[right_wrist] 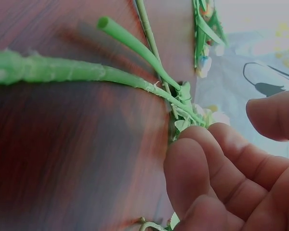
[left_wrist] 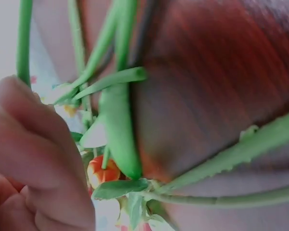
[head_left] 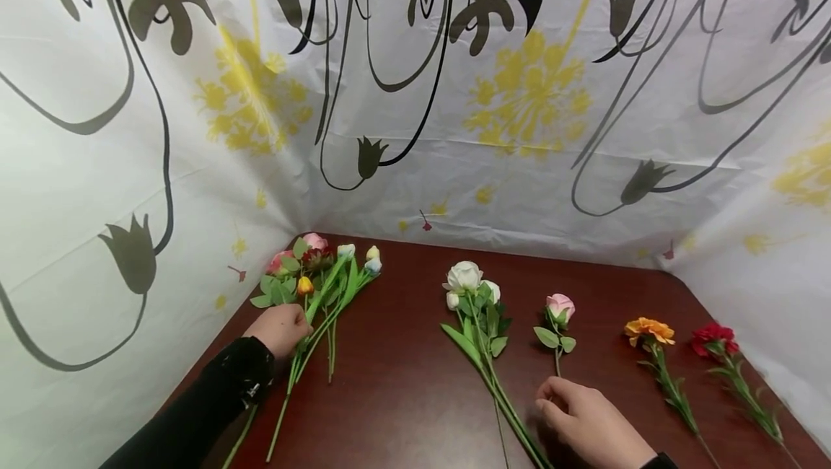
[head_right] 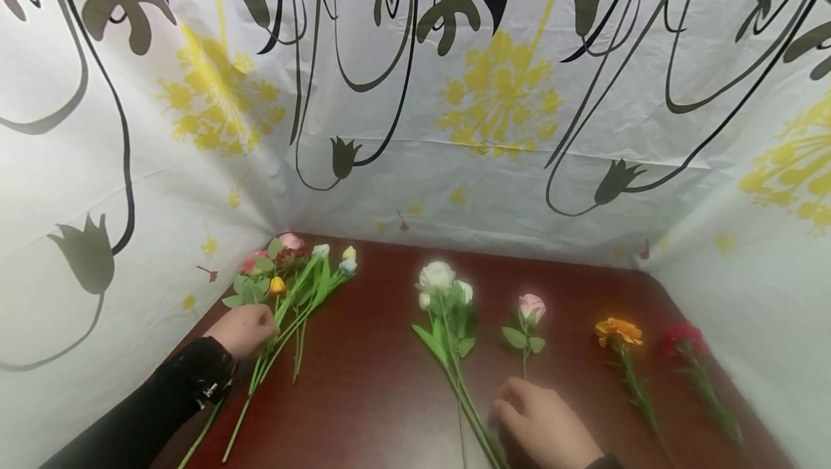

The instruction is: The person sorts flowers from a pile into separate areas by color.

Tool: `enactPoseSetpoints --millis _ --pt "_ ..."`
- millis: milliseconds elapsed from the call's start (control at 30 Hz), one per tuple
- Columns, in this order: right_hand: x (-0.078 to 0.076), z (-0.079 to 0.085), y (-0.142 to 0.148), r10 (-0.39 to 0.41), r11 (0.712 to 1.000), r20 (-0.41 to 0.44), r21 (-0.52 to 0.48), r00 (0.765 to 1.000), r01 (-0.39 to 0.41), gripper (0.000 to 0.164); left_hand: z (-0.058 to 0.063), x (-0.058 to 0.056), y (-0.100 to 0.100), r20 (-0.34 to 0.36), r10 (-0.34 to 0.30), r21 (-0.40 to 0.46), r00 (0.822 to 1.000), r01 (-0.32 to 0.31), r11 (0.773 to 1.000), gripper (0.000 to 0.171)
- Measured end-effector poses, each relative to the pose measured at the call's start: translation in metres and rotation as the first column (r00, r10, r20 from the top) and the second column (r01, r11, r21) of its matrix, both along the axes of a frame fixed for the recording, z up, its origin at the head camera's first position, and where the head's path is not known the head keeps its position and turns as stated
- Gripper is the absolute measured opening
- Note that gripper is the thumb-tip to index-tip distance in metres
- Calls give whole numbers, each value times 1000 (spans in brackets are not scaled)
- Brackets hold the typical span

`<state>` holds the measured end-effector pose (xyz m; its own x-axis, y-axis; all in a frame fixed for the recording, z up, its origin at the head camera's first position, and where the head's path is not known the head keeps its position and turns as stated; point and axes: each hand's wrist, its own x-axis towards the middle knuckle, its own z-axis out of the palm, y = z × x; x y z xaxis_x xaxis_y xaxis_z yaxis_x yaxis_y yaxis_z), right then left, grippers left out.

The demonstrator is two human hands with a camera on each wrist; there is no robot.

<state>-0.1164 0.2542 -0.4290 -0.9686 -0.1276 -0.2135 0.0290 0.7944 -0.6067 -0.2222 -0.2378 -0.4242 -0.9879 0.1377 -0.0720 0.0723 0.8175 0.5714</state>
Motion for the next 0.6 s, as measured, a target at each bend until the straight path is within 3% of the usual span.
enactPoseSetpoints --millis 167,333,433,600 --pt "0 0 1 7 1000 -1 -19 1000 -7 15 11 7 0 7 -6 59 1000 5 998 25" --pt "1 -1 2 36 998 -5 -48 999 -36 19 17 14 9 22 -41 192 999 36 981 20" --pt "2 0 0 70 995 -31 -68 997 -72 20 18 22 18 39 -109 296 993 93 951 17" --pt "6 8 -11 125 987 -75 -91 989 -131 21 16 32 41 47 -258 462 965 208 862 19"
